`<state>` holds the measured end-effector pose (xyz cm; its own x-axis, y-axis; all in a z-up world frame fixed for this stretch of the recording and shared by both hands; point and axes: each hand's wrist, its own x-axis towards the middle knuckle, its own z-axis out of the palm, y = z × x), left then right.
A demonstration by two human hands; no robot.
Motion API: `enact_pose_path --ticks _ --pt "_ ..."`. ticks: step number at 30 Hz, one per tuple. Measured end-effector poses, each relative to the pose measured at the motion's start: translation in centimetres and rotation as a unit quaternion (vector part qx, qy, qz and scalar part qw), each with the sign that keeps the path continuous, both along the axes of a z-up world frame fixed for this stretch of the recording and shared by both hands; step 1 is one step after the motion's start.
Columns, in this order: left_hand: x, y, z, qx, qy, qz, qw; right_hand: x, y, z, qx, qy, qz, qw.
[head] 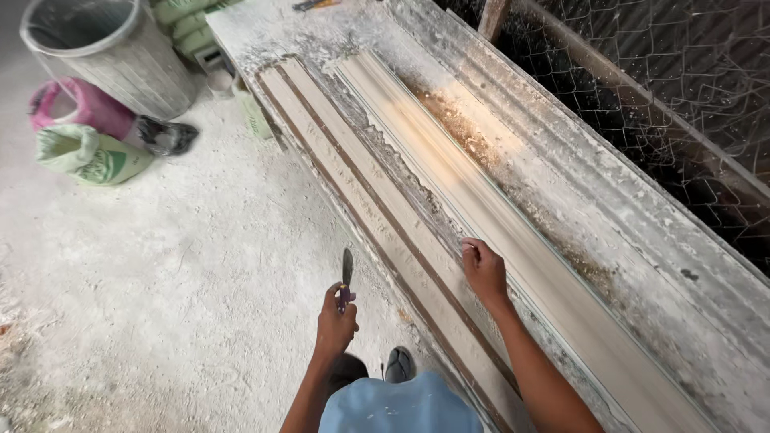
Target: The person cleans several long white moldings laid on a workbench using a small brush and later a green scrub brush. The person repeatedly brushes along the grooves and edges of each molding to remove dust and debris.
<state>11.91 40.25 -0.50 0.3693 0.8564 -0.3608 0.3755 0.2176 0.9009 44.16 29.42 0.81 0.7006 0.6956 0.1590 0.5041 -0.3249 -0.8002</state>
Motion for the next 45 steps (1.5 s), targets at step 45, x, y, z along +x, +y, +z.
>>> enact_pose_path --ticks 45 --pt "33.9 46.4 -1.7 0.065 0.139 -0.214 0.965 10.7 30.9 -10.4 -0.398 -0.083 -0.089 0.909"
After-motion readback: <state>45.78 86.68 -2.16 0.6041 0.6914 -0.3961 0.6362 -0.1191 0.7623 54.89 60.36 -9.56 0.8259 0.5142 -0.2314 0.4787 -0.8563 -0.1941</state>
